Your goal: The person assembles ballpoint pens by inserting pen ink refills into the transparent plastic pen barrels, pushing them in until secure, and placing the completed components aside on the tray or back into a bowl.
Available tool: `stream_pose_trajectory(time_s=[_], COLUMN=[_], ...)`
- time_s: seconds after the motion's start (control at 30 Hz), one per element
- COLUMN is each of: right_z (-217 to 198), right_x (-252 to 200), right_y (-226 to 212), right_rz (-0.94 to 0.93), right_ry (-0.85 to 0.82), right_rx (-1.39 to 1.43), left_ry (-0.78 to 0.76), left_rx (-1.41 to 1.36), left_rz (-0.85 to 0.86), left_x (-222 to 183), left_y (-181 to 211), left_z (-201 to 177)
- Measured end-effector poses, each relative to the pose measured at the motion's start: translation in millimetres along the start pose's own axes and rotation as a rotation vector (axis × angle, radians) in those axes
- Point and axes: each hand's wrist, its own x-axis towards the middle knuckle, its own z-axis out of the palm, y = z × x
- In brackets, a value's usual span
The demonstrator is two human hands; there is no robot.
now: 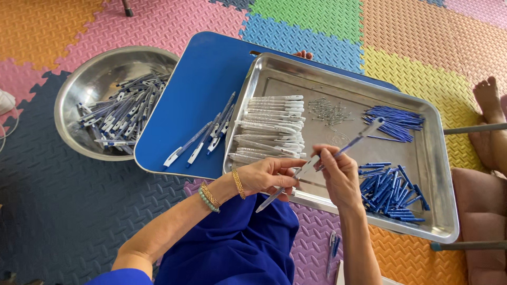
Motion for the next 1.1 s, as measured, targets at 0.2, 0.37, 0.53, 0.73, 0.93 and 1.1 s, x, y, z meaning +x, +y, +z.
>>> stream_pose_trajectory(time_s=[0.2, 0.37, 0.53, 0.73, 0.93, 1.1], right_z=[-10.8, -71.2, -130.6, -180.0, -170.5, -100.5], right_x=[8.0, 28.3, 18.3, -4.8, -19.6, 10.2], right_y=[-3.8, -3.3, -43.5, -35.4, -22.6, -19.9], right_rz=[0.014, -0.047, 0.041, 0.129, -0.033, 0.278], right_ry=[0.168, 0.311, 0.476, 0.451, 0.485, 0.201], right_rx=[-0.183, 0.053, -0.072, -0.426, -1.230, 0.032], left_ry=[-0.133, -0.223, -0.321, -0.310, -0.299, -0.241], left_rx=[-0.096, -0.186, -0.261, -0.269, -0.325, -0.045], left_rz=[-0.078, -0.157, -0.343, -0.415, -0.433, -0.409], left_x=[-0.6, 4.0, 18.2, 32.1, 63.2, 111.2], left_y=[-2.1, -0.9, -3.8, -3.2, 2.7, 20.6], left_z=[2.1, 13.6, -1.3, -2.3, -1.6, 13.4])
